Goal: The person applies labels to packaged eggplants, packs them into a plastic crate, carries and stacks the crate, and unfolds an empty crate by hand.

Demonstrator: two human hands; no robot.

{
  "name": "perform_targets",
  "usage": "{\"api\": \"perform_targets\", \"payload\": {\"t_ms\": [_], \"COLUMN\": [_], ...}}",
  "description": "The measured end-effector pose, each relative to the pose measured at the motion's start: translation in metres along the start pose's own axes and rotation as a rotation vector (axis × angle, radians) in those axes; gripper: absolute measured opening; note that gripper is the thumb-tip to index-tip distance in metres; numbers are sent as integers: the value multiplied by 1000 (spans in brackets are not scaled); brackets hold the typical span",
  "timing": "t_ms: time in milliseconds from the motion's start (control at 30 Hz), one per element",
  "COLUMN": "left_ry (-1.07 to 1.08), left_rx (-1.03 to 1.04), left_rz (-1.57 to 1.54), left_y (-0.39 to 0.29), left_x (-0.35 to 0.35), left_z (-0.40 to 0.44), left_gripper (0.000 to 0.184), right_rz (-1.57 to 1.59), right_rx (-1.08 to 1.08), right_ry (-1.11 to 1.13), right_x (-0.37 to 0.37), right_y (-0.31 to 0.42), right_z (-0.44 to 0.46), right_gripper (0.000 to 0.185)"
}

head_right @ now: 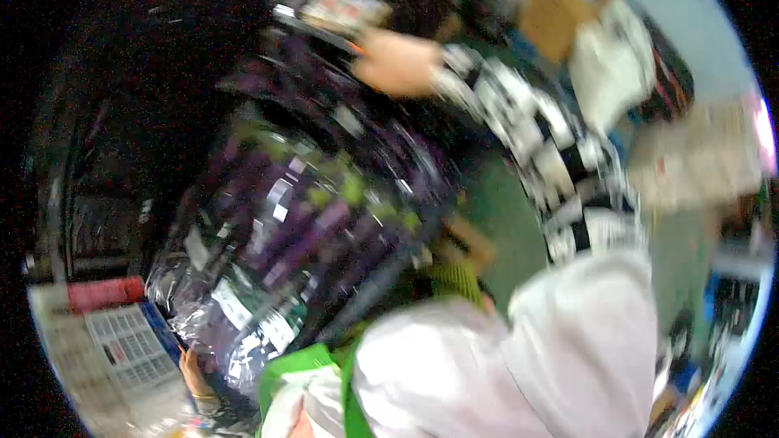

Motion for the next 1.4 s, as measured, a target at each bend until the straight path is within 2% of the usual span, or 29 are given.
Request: {"api": "perform_targets", "payload": {"t_ms": [33,67,100,133,167,233,267,367,433,533,633,667,700,767,800,833,867,900,933,967,1000,1067,1100,1133,1167,1233,1300,1333,1400], "left_ry": [-4,93,170,66,236,261,248,339,285,143,166,85,149,125,117,63,258,317,185,163,198,231,230,264,248,206,277,295,224], "left_rx": [-21,17,62,85,134,129,77,81,71,103,141,170,244,312,227,158,104,81,-1,-67,-45,-4,90,116,150,106,157,126,270], "left_rz": [-40,-2,22,42,12,57,-7,-68,-48,-57,15,89,119,162,67,133,1,-146,-146,-310,-288,-253,-243,-245,-238,-253,-788,-919,-848], "left_y": [7,5,-2,-10,-8,-4,-5,-5,-5,-7,-8,-13,-16,-7,-13,-24,-9,7,-23,-15,-19,-34,-28,-31,-28,-31,-16,6,66], "left_x": [-7,-3,2,8,11,6,11,19,17,15,13,15,15,6,15,19,21,17,43,51,54,69,76,79,85,92,94,96,116], "left_z": [2,3,0,-7,-4,5,3,-1,1,-4,1,-3,-2,8,5,-4,13,26,0,4,3,4,17,14,19,12,12,19,29], "left_gripper": [18,20,21,23,24,25,26,27,28,25,22,21,19,21,23,26,23,16,13,12,10,13,16,21,25,33,45,55,64], "right_rz": [-57,112,46,179,204,133,164,332,17,-42,-148,-165,-170,-124,-112,41,-14,6,-23,-52,-19,33,-216,-118,-362,-265,-253,-293,-281], "right_rx": [98,68,41,2,55,-42,-29,-220,22,-85,-244,-254,-300,-274,-197,-172,-172,-178,-89,0,-92,3,-101,44,-136,52,10,72,135], "right_ry": [-12,112,61,108,118,74,146,128,70,-178,-243,-237,-288,-238,-173,-129,-104,-82,-83,-81,-99,-128,-119,-46,-53,-42,-107,-89,-126], "right_x": [1,8,-1,-10,-14,-34,-31,-43,-52,-55,-55,-57,-54,-56,-56,-53,-56,-53,-56,-60,-55,-63,-70,-67,-73,-75,-82,-83,-82], "right_y": [-8,-15,-14,-5,-6,-9,-14,-16,-18,-17,-19,-18,-20,-21,-18,-27,-28,-28,-25,-23,-19,-52,-81,-80,-107,-100,-120,-120,-123], "right_z": [2,4,4,-8,-15,-43,-49,-68,-103,-118,-116,-117,-116,-112,-111,-105,-104,-98,-99,-102,-101,-98,-91,-87,-83,-80,-71,-71,-75], "right_gripper": [25,28,30,32,36,39,41,45,40,32,32,32,32,31,30,32,33,34,34,34,32,30,31,32,34,38,42,42,37]}}
Point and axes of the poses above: each hand's wrist, its own z-axis towards the middle knuckle, its own x-axis out of the palm, y = z × x, the point moved 6 cm from there along z, towards the middle knuckle, and after that the axes turned 2 degrees about -y, right-handed, at the moved point
